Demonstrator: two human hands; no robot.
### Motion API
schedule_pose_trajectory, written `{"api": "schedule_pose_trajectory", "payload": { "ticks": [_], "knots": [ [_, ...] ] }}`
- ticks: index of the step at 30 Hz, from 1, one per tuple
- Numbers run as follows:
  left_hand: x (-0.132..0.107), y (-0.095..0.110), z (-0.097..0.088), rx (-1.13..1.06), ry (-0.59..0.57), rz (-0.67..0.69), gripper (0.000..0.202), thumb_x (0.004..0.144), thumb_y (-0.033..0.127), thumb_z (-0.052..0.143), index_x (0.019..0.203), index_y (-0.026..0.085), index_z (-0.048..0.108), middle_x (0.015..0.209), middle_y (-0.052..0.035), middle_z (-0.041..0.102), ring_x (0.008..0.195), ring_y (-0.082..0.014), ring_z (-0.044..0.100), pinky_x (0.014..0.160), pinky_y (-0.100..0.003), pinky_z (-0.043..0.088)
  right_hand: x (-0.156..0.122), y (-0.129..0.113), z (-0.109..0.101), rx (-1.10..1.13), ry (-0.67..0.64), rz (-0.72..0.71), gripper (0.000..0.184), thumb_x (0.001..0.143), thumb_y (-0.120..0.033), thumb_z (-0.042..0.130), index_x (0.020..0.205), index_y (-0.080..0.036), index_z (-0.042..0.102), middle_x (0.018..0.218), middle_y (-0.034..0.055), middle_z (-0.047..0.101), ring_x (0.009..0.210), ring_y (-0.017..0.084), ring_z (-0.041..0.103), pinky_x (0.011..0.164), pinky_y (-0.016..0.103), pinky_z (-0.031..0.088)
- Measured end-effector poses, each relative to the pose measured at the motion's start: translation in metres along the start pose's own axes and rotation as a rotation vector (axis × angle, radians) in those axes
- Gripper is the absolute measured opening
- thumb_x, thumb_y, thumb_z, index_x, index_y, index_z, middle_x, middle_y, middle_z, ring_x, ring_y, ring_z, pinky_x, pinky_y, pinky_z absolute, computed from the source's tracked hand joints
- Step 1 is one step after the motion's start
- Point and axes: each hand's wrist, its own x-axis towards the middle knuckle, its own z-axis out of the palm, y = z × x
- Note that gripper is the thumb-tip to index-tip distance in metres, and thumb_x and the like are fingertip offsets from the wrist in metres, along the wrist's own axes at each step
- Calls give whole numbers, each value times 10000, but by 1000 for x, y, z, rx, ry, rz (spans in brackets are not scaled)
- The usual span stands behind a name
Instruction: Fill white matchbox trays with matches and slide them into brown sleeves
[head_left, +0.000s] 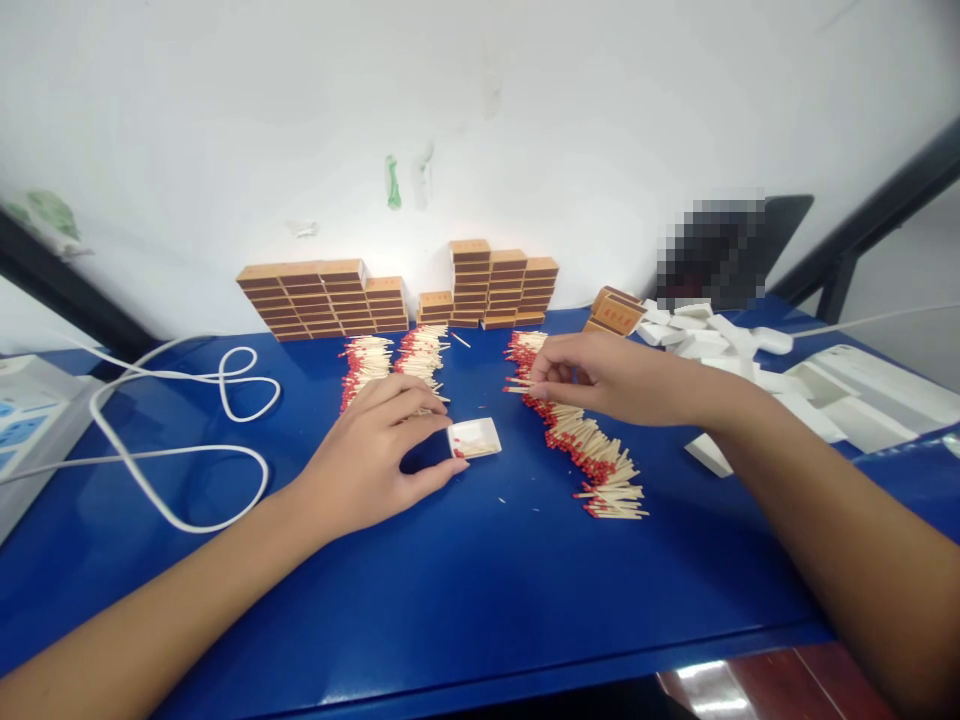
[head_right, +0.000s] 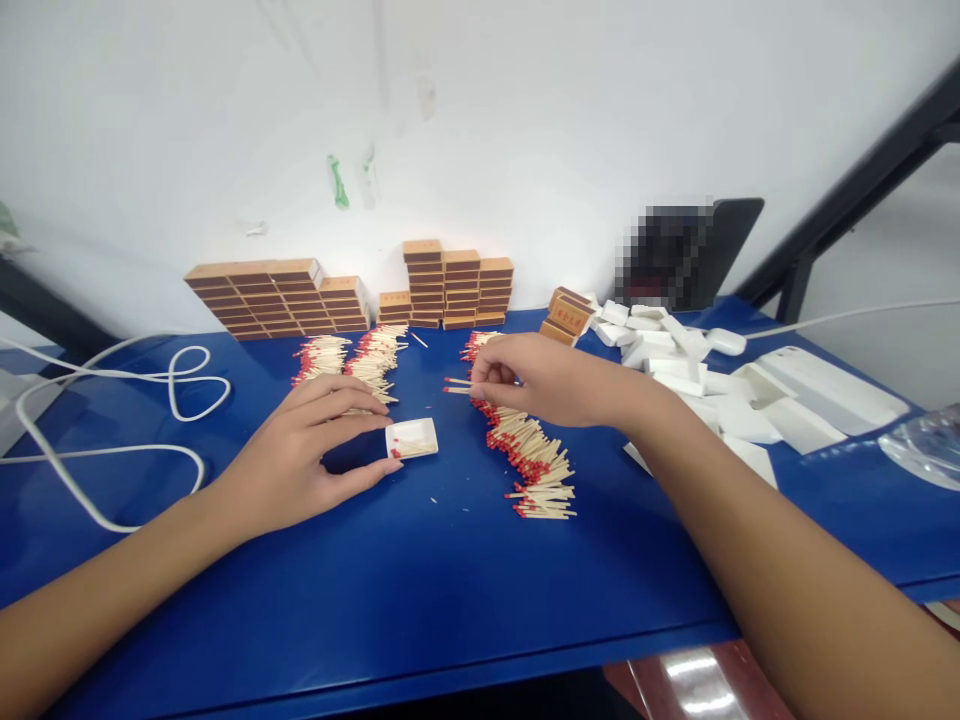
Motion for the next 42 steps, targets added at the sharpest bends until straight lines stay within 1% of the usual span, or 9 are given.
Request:
{"api": "schedule_pose_trajectory", "payload": {
  "ticks": [3, 5, 9, 13, 20, 24, 30, 35, 42],
  "knots": [
    [0, 1, 0, -5, -10, -6, 229, 952, 365, 794, 1118, 210, 766, 1128, -89, 788, 1180, -296, 688, 1023, -492, 582, -1, -17, 11, 82, -24, -38, 281, 1024, -481, 590, 945, -224, 673, 904, 47, 689, 760, 185, 575, 663, 326, 419],
    [0, 2, 0, -3, -18, -5, 237, 953, 367, 793, 1123, 205, 763, 1137, -94, 787, 1193, -303, 683, 1029, -498, 579, -2, -24, 21, 100, -36, -66, 274, 1036, -473, 588, 966, -223, 677, 922, 45, 688, 764, 182, 575, 667, 324, 421],
    [0, 3, 0, 3, -22, 0, 226, 959, 366, 787, 1105, 196, 759, 1131, -92, 784, 1194, -299, 680, 1041, -494, 574, -1, -30, 38, 88, -28, -129, 214, 1061, -383, 566, 980, -217, 676, 995, 51, 686, 797, 177, 591, 704, 324, 429],
    [-1, 4, 1, -2, -27, 6, 234, 954, 361, 793, 1101, 182, 756, 1138, -98, 777, 1193, -297, 676, 1042, -493, 575, 0, -33, 47, 20, -15, -149, 175, 1061, -297, 556, 961, -205, 667, 1000, 54, 661, 800, 173, 594, 714, 320, 435],
    [-2, 3, 2, -3, -24, 6, 244, 953, 375, 795, 1109, 192, 752, 1144, -98, 776, 1194, -294, 676, 1044, -494, 578, 1, -40, 50, -71, 35, -145, 138, 1027, -222, 587, 947, -186, 693, 984, 62, 662, 815, 178, 606, 700, 306, 433],
    [-1, 3, 2, -1, -21, 6, 242, 949, 375, 800, 1107, 197, 756, 1143, -96, 777, 1182, -294, 684, 1041, -491, 580, 2, -39, 52, -72, 47, -163, 153, 1025, -218, 592, 938, -186, 714, 960, 57, 662, 808, 174, 611, 705, 302, 433],
    [-1, 4, 2, 4, -19, 11, 246, 949, 378, 799, 1096, 187, 754, 1136, -97, 775, 1184, -294, 684, 1041, -490, 582, 1, -39, 54, -75, 48, -161, 149, 1029, -216, 601, 992, -181, 741, 997, 62, 667, 824, 175, 621, 722, 305, 438],
    [-1, 4, 1, -1, -23, 9, 238, 953, 372, 795, 1097, 187, 751, 1140, -96, 772, 1177, -288, 682, 1044, -486, 581, 3, -40, 53, -55, 43, -164, 150, 1033, -195, 601, 1003, -183, 748, 984, 59, 660, 806, 170, 618, 713, 301, 431],
    [-1, 5, 1, -4, -23, 21, 237, 960, 368, 791, 1091, 176, 743, 1135, -96, 772, 1191, -290, 674, 1045, -481, 574, 2, -37, 51, 39, 27, -188, 174, 1046, -182, 588, 1064, -193, 760, 996, 48, 646, 774, 152, 600, 717, 299, 439]
  ]
}}
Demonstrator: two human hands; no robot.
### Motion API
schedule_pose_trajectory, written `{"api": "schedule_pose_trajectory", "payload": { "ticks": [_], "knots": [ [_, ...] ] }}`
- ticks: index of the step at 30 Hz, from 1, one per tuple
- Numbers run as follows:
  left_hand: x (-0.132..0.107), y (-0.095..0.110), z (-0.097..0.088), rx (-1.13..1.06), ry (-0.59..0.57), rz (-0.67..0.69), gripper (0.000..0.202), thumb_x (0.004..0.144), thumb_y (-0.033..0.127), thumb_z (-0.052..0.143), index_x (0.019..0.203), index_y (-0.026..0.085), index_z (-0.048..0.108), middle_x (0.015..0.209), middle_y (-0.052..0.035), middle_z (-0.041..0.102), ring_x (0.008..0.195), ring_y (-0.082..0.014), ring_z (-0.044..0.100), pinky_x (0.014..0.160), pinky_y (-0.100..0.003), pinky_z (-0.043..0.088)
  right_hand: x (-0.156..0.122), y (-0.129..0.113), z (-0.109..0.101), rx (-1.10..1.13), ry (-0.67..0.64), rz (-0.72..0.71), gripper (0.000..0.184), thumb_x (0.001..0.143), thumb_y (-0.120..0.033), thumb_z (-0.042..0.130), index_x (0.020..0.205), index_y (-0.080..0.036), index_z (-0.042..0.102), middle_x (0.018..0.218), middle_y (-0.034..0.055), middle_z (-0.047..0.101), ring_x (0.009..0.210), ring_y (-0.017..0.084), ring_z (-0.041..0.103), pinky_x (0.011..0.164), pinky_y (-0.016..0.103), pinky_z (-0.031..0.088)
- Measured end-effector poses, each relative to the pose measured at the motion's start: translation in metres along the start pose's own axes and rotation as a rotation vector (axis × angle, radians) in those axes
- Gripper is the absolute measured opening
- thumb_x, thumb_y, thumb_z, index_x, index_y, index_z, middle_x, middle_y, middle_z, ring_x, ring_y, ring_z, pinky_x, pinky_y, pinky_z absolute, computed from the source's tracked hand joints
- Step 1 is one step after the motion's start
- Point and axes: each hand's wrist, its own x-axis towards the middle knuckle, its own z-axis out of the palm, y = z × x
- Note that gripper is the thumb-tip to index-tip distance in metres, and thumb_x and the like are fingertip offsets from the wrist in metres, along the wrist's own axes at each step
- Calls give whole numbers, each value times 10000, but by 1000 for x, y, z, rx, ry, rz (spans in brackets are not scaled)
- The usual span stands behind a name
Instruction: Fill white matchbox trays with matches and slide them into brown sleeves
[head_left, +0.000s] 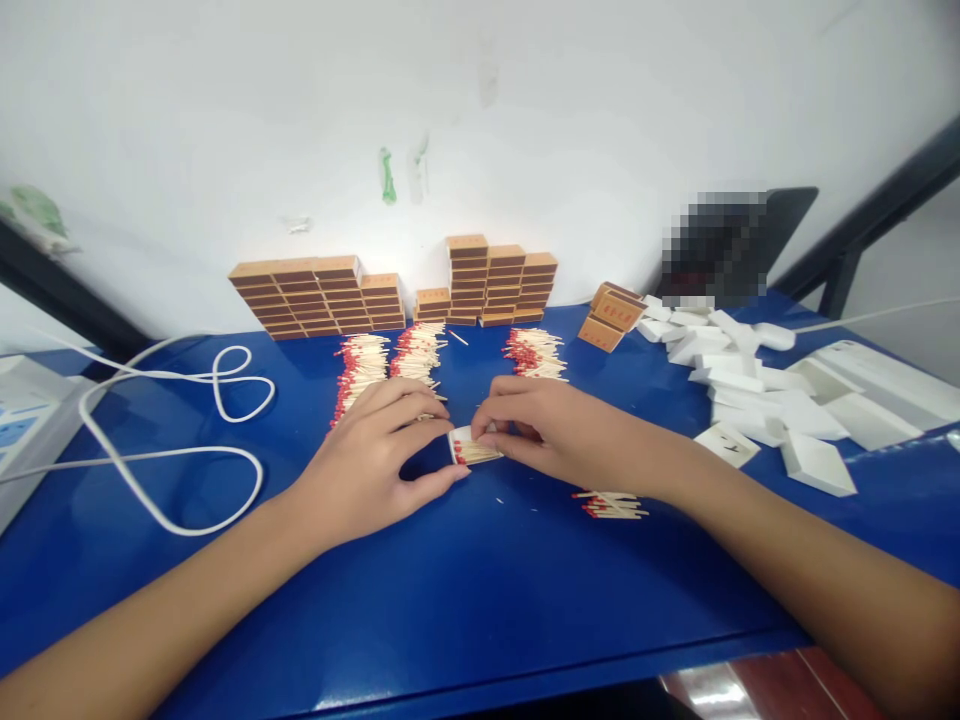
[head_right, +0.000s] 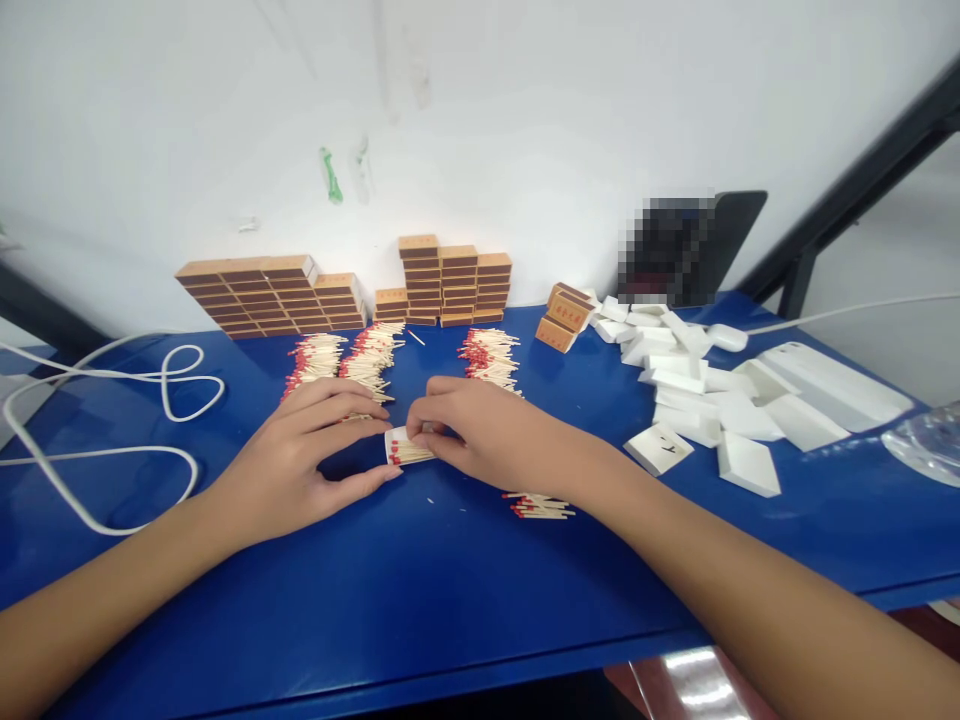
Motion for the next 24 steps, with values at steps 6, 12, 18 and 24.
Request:
{"api": "schedule_pose_trajectory", "payload": {
  "ticks": [6, 12, 18, 24],
  "knots": [
    [1, 0, 0, -6, 10, 5, 221, 955, 354, 795, 1080, 179, 745, 1123, -94, 773, 1175, -288, 687, 1040, -472, 575, 0, -2, 2, 59, -30, -16, 182, 1040, -178, 596, 1069, -206, 773, 1000, 42, 638, 754, 140, 604, 728, 297, 449],
    [-1, -2, 0, 4, -4, -2, 259, 953, 370, 799, 1107, 168, 746, 1134, -97, 773, 1185, -292, 681, 1046, -478, 576, -1, 4, -13, -51, 98, 0, 181, 1046, -288, 582, 1017, -227, 751, 895, 32, 666, 764, 168, 588, 696, 308, 414],
    [-2, -2, 1, 10, 7, 14, 259, 953, 370, 800, 1106, 167, 753, 1133, -99, 773, 1188, -294, 679, 1049, -488, 574, -11, 39, -56, -401, 245, 210, 165, 948, -290, 611, 838, -210, 704, 769, 45, 672, 716, 193, 567, 684, 341, 370],
    [-2, -1, 0, 10, -1, 5, 256, 959, 379, 792, 1111, 176, 751, 1139, -97, 772, 1182, -290, 679, 1038, -486, 581, -21, 56, -73, -276, -9, 347, 226, 908, -418, 649, 987, -234, 753, 824, 38, 701, 675, 175, 581, 614, 314, 377]
  ]
}}
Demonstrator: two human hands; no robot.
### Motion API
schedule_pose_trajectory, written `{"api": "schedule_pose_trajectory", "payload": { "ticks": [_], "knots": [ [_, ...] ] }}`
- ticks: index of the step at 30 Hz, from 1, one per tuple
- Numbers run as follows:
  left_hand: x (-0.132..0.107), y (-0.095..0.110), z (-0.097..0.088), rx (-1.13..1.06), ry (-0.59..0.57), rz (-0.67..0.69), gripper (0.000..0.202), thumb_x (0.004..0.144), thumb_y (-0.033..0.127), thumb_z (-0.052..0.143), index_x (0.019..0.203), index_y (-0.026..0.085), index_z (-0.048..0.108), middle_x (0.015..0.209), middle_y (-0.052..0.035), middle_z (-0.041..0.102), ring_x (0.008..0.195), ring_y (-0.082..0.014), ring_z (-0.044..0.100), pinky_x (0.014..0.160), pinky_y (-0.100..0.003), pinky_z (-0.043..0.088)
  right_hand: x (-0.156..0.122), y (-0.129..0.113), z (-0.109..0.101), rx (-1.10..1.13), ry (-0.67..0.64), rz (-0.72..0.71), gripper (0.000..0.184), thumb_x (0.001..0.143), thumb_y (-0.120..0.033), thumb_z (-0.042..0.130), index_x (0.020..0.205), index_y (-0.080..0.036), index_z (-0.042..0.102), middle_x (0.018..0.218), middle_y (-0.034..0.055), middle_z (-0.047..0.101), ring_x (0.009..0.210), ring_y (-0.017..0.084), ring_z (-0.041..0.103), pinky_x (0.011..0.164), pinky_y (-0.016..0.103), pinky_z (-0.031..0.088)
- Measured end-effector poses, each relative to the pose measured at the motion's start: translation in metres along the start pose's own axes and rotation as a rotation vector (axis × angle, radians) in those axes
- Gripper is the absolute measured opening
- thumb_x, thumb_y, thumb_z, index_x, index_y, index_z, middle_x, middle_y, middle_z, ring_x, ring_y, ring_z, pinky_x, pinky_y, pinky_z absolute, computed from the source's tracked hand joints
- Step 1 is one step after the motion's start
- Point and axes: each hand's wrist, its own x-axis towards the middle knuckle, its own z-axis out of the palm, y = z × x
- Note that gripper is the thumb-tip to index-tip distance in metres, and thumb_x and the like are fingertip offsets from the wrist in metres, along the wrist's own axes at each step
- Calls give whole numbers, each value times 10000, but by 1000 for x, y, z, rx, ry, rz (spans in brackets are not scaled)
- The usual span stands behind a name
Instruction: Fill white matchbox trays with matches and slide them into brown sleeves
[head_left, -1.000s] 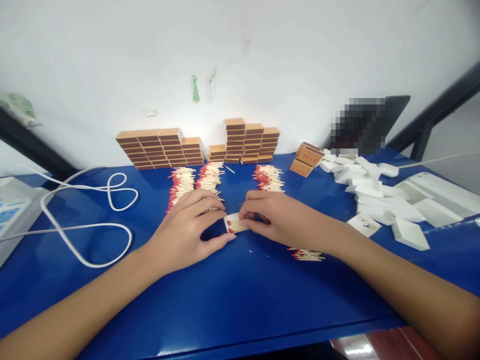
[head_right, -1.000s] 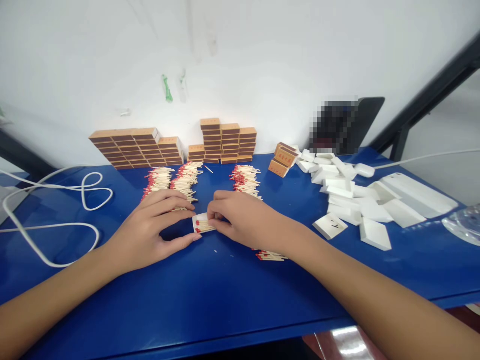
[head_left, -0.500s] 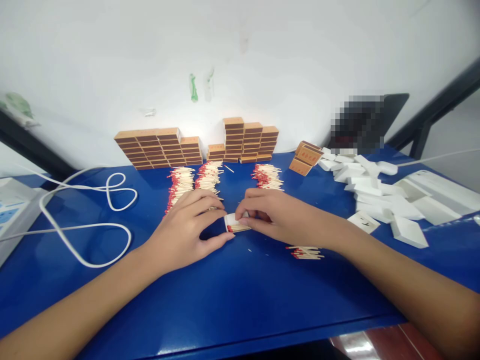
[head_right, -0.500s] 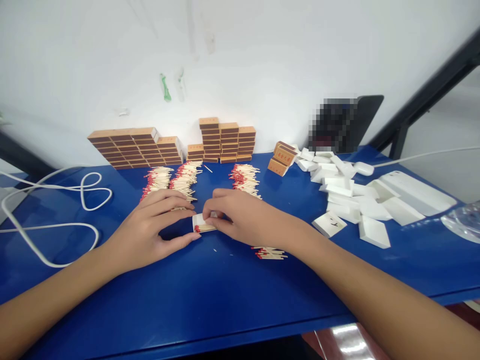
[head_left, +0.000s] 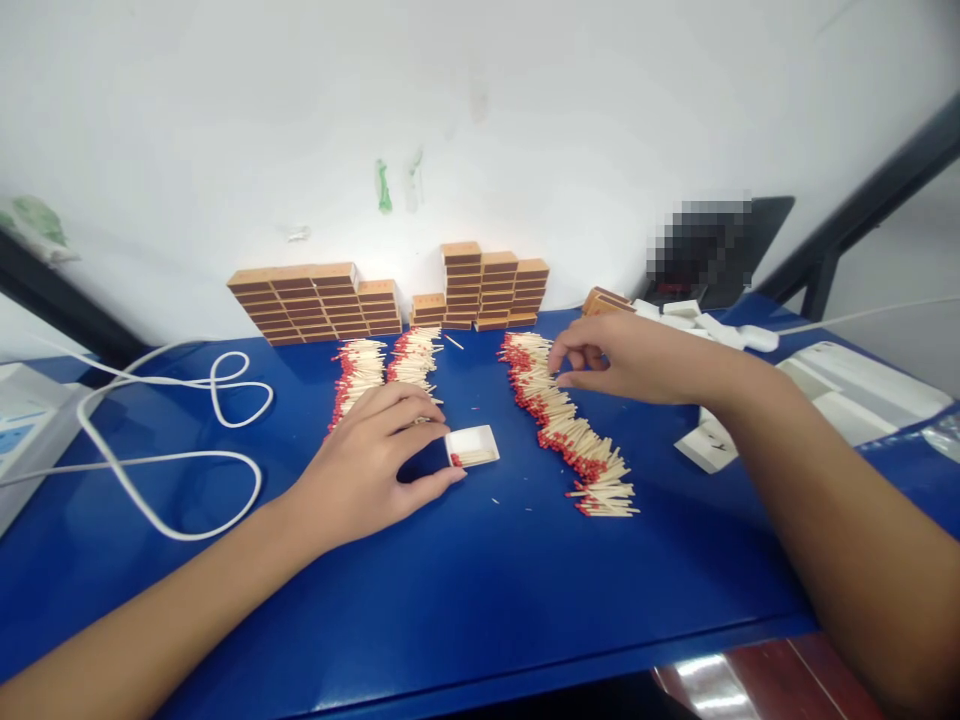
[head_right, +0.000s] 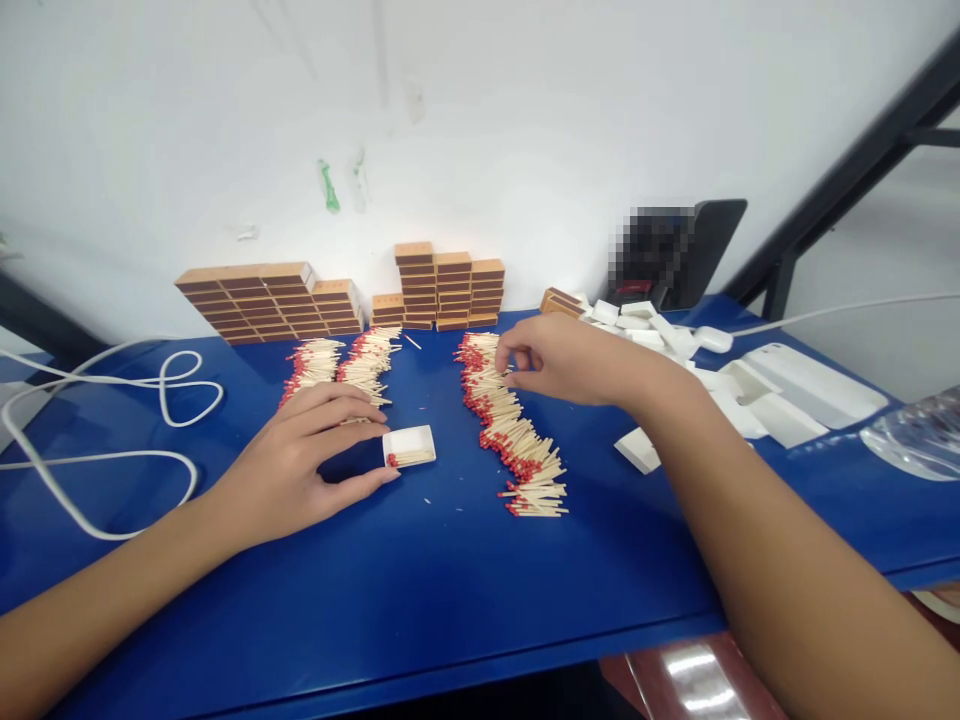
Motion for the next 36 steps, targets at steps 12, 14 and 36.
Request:
{"api": "schedule_pose_trajectory", "payload": {
  "ticks": [12, 14, 36],
  "knots": [
    [1, 0, 1, -4, 9, 5, 252, 957, 375, 794, 1107, 177, 748, 1131, -98, 772, 1171, -290, 685, 1032, -480, 584, 2, -11, 4, 127, -186, 40, 184, 909, -396, 644, 893, -217, 686, 844, 48, 692, 707, 178, 583, 640, 318, 414],
    [0, 0, 1, -2, 8, 6, 255, 957, 377, 794, 1114, 181, 747, 1136, -97, 772, 1179, -291, 684, 1040, -480, 581, 1, -12, 3, 140, -203, 43, 193, 915, -408, 649, 870, -220, 656, 832, 42, 688, 700, 176, 575, 640, 319, 409],
    [0, 1, 0, -14, 4, -6, 248, 944, 356, 806, 1125, 192, 767, 1139, -96, 781, 1181, -290, 688, 1045, -483, 584, -1, -18, 0, 171, -148, 1, 202, 908, -426, 664, 884, -226, 675, 830, 37, 717, 676, 166, 595, 627, 310, 425]
  ]
}}
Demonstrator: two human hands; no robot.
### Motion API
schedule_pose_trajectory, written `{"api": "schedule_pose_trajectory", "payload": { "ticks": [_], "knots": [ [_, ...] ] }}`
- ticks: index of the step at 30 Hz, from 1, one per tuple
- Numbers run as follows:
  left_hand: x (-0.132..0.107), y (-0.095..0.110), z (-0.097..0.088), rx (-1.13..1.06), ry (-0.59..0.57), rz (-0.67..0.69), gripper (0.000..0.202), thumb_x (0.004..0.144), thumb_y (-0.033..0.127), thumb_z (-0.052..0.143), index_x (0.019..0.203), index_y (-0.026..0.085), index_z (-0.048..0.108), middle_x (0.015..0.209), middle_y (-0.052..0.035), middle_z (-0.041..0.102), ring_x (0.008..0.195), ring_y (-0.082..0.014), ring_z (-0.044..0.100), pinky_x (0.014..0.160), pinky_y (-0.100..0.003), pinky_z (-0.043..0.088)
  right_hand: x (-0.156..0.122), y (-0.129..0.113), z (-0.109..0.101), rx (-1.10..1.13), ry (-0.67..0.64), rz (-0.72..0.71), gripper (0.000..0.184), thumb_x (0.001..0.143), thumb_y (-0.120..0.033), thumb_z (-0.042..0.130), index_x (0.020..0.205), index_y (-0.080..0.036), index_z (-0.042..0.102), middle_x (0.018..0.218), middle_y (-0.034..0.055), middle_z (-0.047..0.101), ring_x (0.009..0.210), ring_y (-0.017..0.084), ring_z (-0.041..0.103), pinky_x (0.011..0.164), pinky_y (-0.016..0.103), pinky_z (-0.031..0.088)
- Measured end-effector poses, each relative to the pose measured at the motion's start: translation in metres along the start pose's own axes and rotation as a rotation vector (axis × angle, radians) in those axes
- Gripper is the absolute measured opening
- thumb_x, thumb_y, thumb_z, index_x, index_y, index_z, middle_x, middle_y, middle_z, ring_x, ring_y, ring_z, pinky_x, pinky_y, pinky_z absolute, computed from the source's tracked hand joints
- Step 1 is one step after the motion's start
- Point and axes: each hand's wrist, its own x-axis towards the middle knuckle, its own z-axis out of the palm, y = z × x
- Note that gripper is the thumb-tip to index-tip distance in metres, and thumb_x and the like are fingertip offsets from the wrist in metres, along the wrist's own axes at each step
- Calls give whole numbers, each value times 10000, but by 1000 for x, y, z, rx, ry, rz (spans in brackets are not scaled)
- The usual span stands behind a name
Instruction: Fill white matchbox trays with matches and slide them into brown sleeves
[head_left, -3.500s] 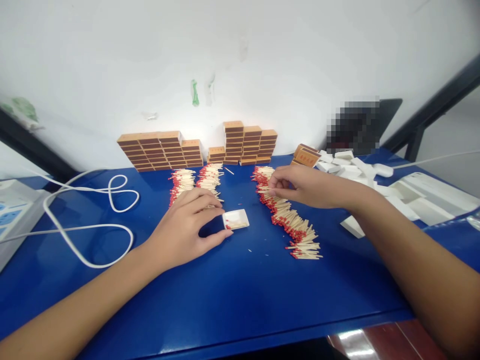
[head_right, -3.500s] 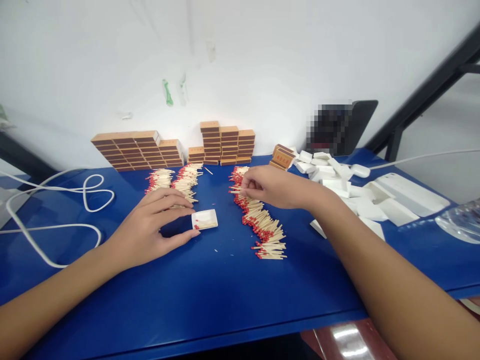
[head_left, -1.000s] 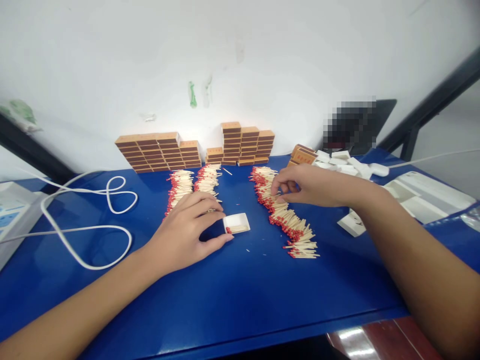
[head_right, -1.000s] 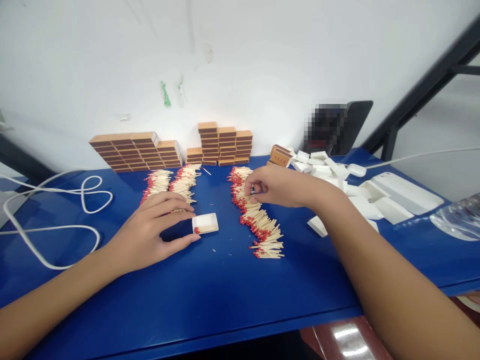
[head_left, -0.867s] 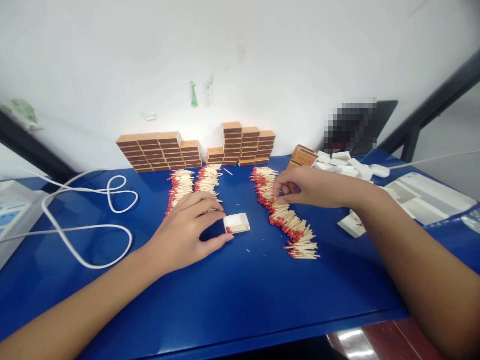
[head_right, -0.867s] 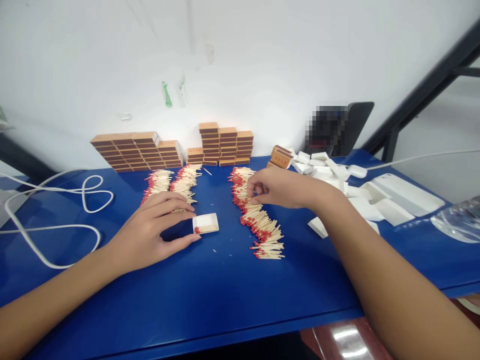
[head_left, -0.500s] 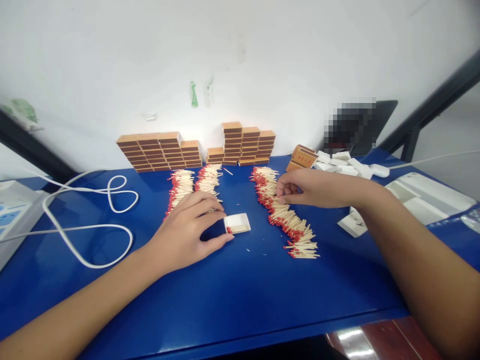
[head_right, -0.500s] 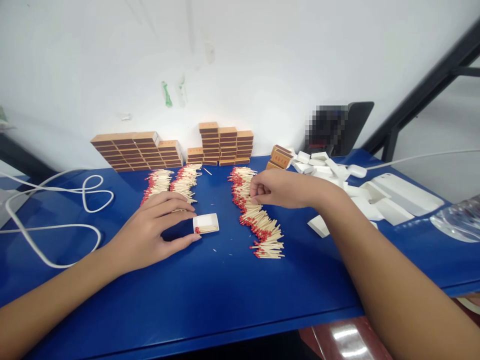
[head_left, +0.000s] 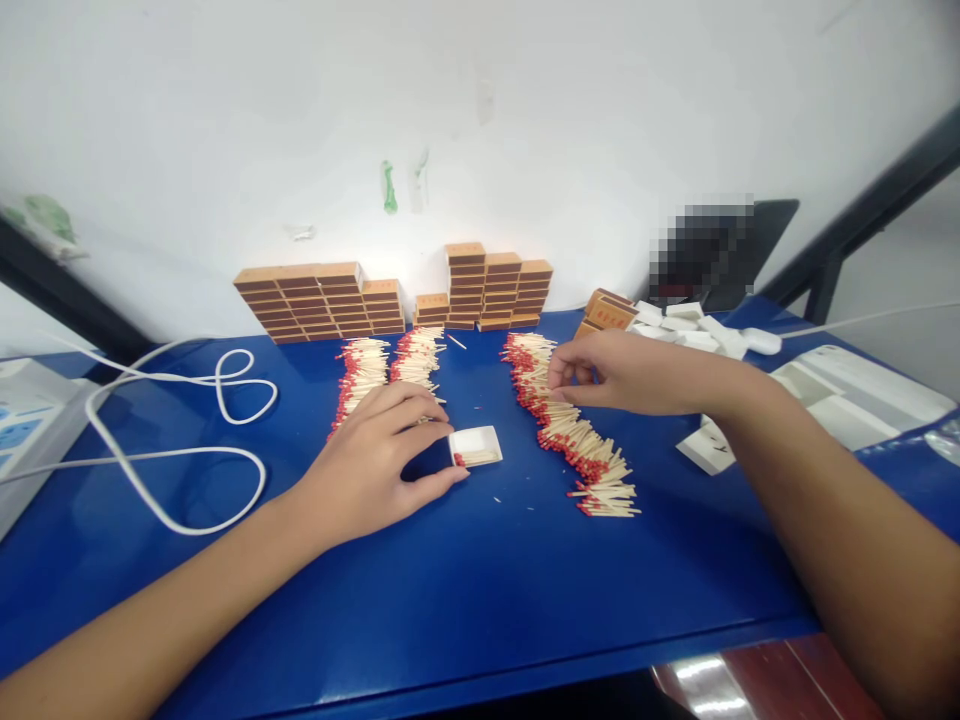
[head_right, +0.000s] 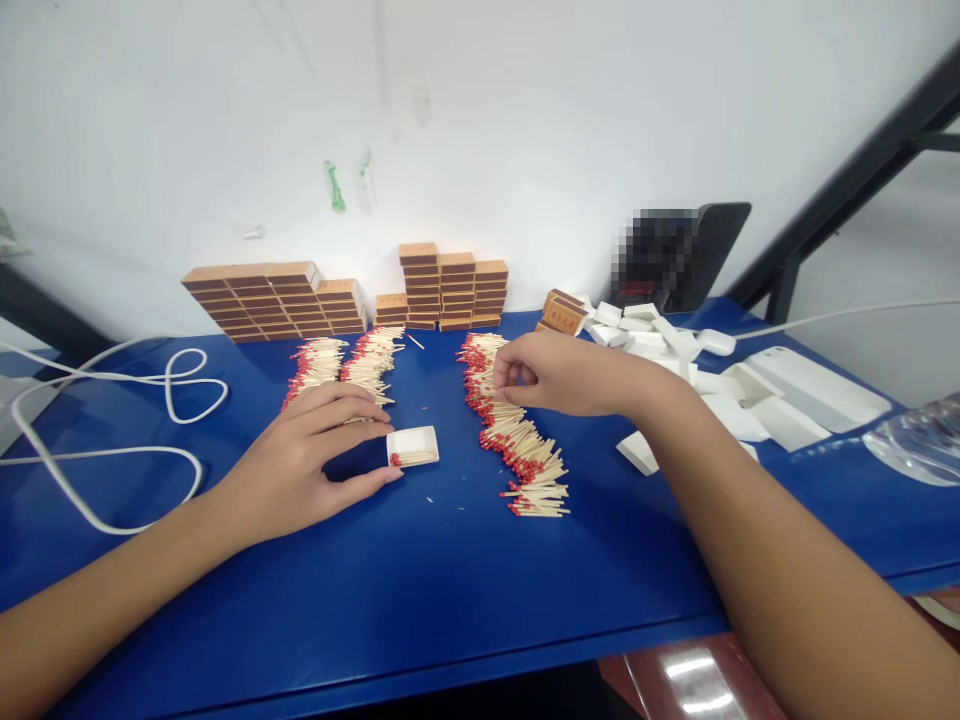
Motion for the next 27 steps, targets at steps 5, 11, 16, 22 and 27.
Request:
{"api": "schedule_pose_trajectory", "payload": {
  "ticks": [5, 11, 16, 22, 27],
  "knots": [
    [0, 0, 1, 3, 0, 10, 253, 948, 361, 802, 1120, 180, 759, 1134, -99, 777, 1184, -291, 683, 1043, -483, 582, -1, 2, -1, -22, 34, -12, 249, 913, -464, 672, 935, -223, 728, 777, 25, 705, 635, 153, 566, 604, 305, 397],
    [0, -1, 0, 4, -3, 16, 245, 959, 365, 790, 1120, 184, 750, 1125, -98, 776, 1175, -288, 683, 1031, -477, 584, 0, 13, -1, -42, 61, 1, 331, 928, -520, 647, 1037, -232, 767, 822, 37, 738, 676, 174, 612, 602, 312, 406],
    [1, 0, 0, 8, -3, 18, 246, 961, 369, 789, 1119, 184, 751, 1124, -99, 777, 1176, -289, 683, 1028, -476, 583, 1, 16, -2, -59, 83, 11, 320, 941, -520, 631, 1001, -234, 763, 880, 52, 762, 706, 183, 632, 611, 314, 418],
    [1, 0, 0, 0, -7, 15, 245, 959, 365, 790, 1130, 193, 755, 1124, -98, 779, 1175, -286, 683, 1029, -477, 581, -1, 1, -2, -19, 48, -42, 351, 976, -544, 588, 912, -228, 729, 816, 42, 716, 679, 172, 572, 613, 317, 382],
    [0, 0, 1, -3, -13, 14, 257, 962, 371, 788, 1131, 181, 750, 1130, -100, 776, 1181, -287, 677, 1041, -478, 576, 1, -7, 2, 62, -1, -120, 384, 991, -570, 549, 896, -227, 692, 866, 46, 717, 739, 189, 591, 664, 330, 411]
  ]
}}
